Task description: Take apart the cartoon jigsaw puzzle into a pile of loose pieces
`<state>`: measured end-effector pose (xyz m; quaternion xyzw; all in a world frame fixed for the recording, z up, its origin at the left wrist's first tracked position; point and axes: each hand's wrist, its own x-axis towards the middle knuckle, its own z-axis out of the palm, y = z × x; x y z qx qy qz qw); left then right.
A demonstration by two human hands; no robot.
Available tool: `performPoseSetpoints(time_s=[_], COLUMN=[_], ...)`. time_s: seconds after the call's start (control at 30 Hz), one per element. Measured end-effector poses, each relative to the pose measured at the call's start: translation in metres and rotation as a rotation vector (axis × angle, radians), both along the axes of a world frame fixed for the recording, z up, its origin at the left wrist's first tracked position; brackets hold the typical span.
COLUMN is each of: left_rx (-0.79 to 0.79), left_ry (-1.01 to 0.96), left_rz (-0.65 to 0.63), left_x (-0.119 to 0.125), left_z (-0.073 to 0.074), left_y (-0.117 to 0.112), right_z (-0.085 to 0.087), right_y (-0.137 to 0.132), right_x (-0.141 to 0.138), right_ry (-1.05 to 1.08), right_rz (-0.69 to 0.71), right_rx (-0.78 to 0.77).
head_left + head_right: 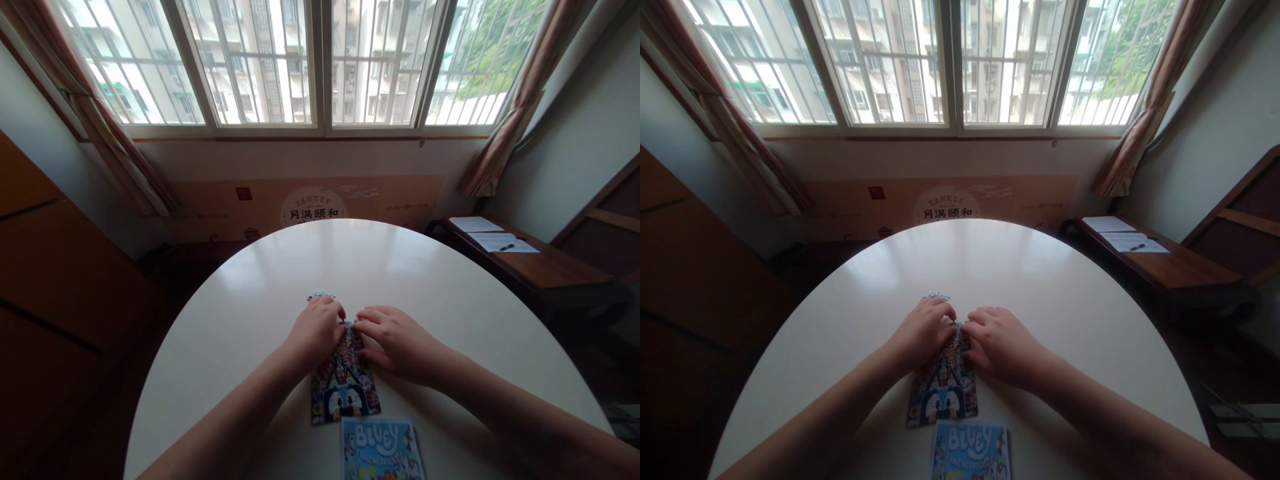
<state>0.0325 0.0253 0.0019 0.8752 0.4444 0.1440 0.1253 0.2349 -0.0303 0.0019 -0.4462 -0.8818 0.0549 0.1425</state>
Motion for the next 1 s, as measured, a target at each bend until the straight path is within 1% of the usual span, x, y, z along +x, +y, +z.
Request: performPoseSetpoints(time_s=[0.2,0.37,0.57,0.67,0.8,1.0], left_rx=[-0.045,-0.098,-0.143,-0.16,-0.153,-0.076], left_ry=[-0.017,-0.078,-0.154,-0.178,-0.17,-0.122], left_rz=[0.031,0.041,0.063,0.053,0.01,-0.025], left_x=[0.0008,0.001,0.0006,-0.0015,-0.0047,-0.0065], left_z=[0.003,0.0049,0.0035,0.0032,0.0054,0.0067], left_y=[-0.0016,-0.0013,0.002,0.0039,0.0046,0.0033], right_z=[-0.0007,-0.0002,0.0005,0.0009,0.002,0.002], right_y=[-0.0009,-0.001,-0.0016,-0.0015,-0.0015,-0.0017], right_x=[0.0005,0.0002,-0.0003,-0.0003,-0.0006,-0.001], right_ry=[0.001,0.021,0.02,0.02,0.008,0.012], right_rz=[-0.005,-0.006,-0.012,-0.011,-0.018,-0.01], right_rx=[-0.001,-0.007,-0.016,-0.018,-0.023,-0.02])
